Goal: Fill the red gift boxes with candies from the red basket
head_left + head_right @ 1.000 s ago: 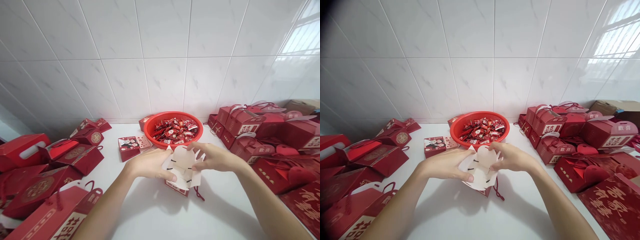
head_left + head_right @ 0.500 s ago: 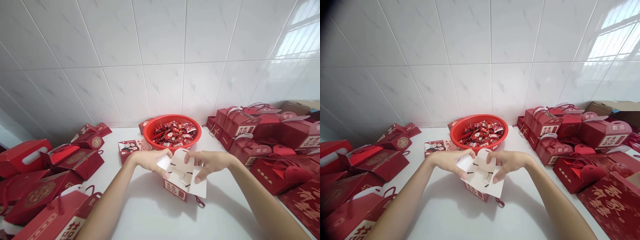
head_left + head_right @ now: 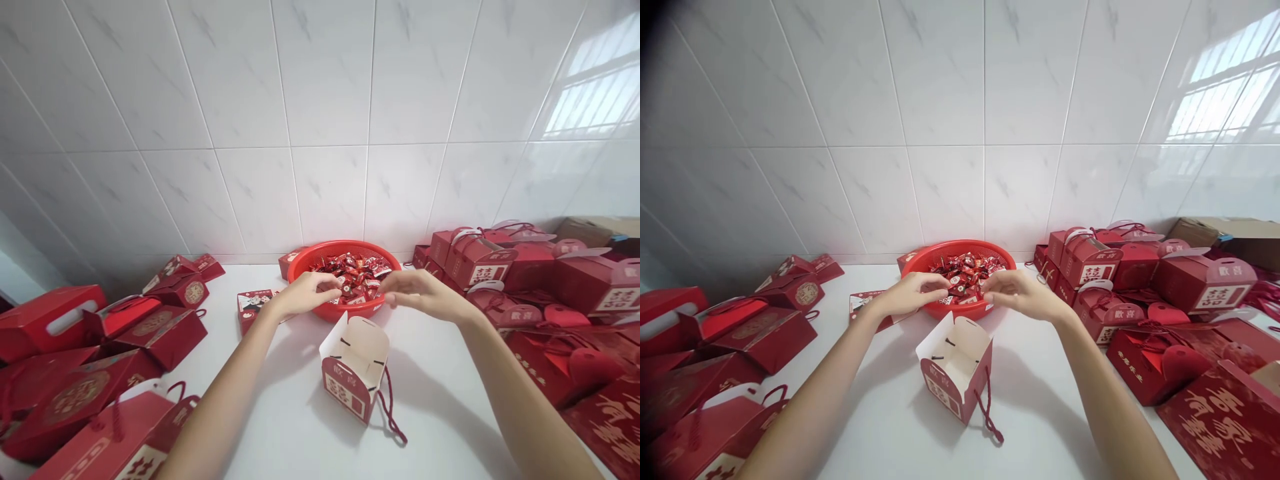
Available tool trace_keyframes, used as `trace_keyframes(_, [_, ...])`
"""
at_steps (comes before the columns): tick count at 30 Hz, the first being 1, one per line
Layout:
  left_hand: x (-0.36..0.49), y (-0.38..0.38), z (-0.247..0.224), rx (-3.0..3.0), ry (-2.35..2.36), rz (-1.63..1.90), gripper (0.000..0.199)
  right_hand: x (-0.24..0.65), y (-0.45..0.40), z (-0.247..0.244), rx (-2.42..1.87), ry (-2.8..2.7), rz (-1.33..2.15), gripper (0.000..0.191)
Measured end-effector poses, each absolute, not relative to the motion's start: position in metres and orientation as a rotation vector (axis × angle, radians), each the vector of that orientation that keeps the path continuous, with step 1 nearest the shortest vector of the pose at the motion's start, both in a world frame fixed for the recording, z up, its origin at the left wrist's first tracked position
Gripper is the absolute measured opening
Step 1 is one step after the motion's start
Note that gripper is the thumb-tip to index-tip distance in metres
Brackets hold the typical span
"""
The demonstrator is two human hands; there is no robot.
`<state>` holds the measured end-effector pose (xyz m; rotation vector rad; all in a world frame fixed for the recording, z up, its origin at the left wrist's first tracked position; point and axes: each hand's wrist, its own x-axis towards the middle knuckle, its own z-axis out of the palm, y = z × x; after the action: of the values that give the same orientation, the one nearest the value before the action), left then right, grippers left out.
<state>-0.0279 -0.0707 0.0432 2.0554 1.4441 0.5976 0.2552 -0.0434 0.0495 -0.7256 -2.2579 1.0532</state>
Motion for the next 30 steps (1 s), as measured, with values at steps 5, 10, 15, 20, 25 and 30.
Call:
trace_keyframes(5, [-0.015, -0.021, 0.021, 2.138, 1.683, 0.229, 0.075, 0.219, 0.005, 0.024, -1.037, -2.228, 0.811, 0.010])
trace_keyframes(10, [-0.013, 0.004, 0.006, 2.167, 1.781, 0.207, 0.104, 0.192, 0.033, 0.005, -1.123, -2.339, 0.672, 0.021])
trace_keyframes(15, [-0.013, 0.006, 0.000, 2.220, 1.784, 0.333, 0.056, 0.188, 0.039, -0.006, -1.139, -2.362, 0.589, 0.035])
trace_keyframes(20, [-0.012, 0.006, 0.001, 2.213, 1.736, 0.629, 0.027, 0.191, 0.039, -0.013, -1.121, -2.310, 0.592, 0.041])
trace_keyframes(25, [-0.014, 0.005, 0.002, 2.144, 1.679, 0.995, 0.029, 0.188, 0.040, -0.015, -1.141, -2.123, 0.632, 0.039])
trace_keyframes(30, [-0.016, 0.001, 0.001, 2.075, 1.503, 1.257, 0.028, 0.183, 0.034, -0.009, -1.138, -1.921, 0.712, 0.024])
